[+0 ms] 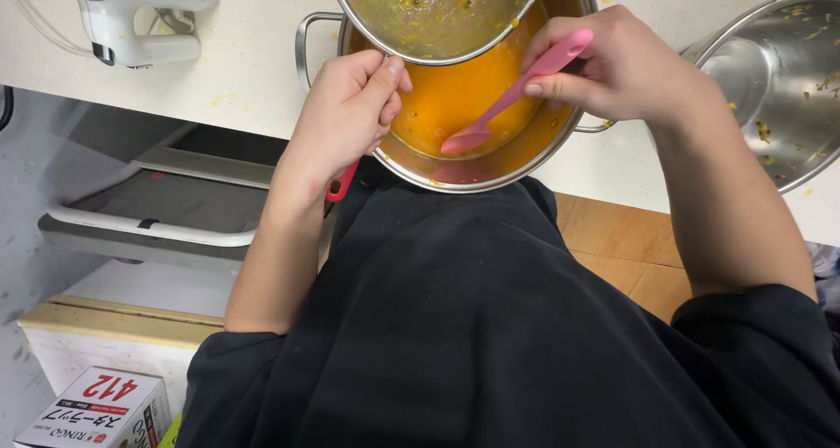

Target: Strain passion fruit juice through a sieve into a large pot and scrape the remaining pulp from a bowl.

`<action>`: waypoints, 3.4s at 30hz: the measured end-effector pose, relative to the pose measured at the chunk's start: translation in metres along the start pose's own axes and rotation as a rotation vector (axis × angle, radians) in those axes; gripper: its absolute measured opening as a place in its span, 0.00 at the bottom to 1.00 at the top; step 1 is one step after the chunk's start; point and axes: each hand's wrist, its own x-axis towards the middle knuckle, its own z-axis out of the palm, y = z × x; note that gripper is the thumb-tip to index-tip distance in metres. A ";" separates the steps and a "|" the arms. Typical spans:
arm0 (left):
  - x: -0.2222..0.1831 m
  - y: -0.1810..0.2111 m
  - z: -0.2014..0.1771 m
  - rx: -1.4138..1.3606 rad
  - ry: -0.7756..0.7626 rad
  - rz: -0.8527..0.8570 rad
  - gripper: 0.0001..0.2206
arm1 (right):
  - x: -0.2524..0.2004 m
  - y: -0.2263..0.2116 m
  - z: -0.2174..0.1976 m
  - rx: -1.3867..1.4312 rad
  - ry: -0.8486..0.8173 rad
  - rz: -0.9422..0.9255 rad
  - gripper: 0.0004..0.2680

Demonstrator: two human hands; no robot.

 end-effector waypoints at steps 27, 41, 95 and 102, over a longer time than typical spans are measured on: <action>-0.002 -0.003 0.000 0.039 -0.008 0.027 0.13 | -0.019 -0.012 -0.016 -0.073 0.013 -0.074 0.08; -0.001 0.003 0.000 0.070 -0.004 -0.003 0.13 | -0.041 0.005 -0.022 0.436 0.155 0.077 0.06; -0.017 -0.007 0.004 0.090 0.030 0.030 0.13 | -0.137 0.086 0.031 0.890 0.601 0.040 0.10; -0.021 -0.008 0.008 0.085 0.037 0.007 0.13 | -0.143 0.094 0.038 1.022 0.637 0.066 0.10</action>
